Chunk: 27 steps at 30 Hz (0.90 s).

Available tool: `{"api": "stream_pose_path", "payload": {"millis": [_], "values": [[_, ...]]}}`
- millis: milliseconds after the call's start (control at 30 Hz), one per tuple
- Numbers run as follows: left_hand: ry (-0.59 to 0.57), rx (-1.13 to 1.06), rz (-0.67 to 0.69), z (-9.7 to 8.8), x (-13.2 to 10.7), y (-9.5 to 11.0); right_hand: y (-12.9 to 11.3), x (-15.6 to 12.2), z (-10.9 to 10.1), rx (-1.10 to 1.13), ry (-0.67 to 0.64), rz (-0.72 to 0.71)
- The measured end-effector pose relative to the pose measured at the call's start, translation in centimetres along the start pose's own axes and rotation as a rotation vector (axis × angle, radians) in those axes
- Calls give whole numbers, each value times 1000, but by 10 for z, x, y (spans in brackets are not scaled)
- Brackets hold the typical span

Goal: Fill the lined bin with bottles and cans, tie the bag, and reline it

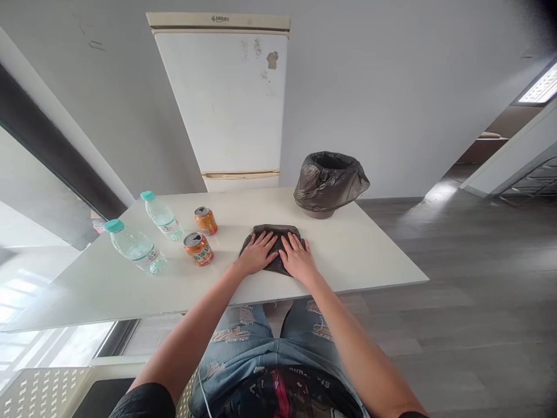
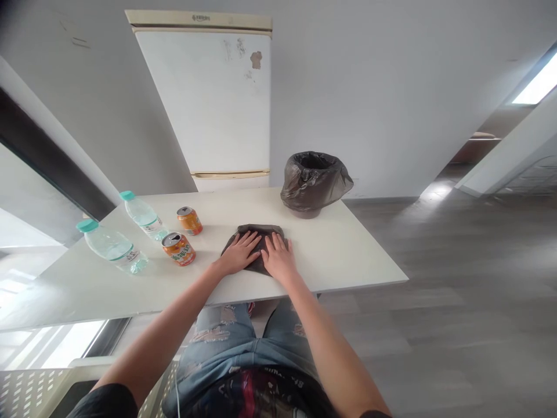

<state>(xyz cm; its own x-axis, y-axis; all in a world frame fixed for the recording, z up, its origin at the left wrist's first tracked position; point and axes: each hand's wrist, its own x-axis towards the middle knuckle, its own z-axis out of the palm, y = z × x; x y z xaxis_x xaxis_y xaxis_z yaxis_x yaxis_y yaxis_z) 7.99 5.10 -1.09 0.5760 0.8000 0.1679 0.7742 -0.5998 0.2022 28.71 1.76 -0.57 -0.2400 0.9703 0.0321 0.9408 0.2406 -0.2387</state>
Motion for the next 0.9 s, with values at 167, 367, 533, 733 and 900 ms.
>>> {"api": "stream_pose_path", "payload": {"millis": [167, 367, 533, 733, 900], "values": [[-17, -7, -3, -7, -1, 6, -3, -2, -3, -14, -4, -8], [294, -230, 51, -29, 17, 55, -6, -3, -8, -45, -60, 29], [428, -1003, -15, -24, 59, 94, -5, -4, -8, -116, -33, 1], [415, -2209, -538, -3, 92, 58, -5, -3, -7, -79, 6, -19], [560, -2255, -659, -2, 85, 22, -4, -3, -3, -62, 25, -11]]}}
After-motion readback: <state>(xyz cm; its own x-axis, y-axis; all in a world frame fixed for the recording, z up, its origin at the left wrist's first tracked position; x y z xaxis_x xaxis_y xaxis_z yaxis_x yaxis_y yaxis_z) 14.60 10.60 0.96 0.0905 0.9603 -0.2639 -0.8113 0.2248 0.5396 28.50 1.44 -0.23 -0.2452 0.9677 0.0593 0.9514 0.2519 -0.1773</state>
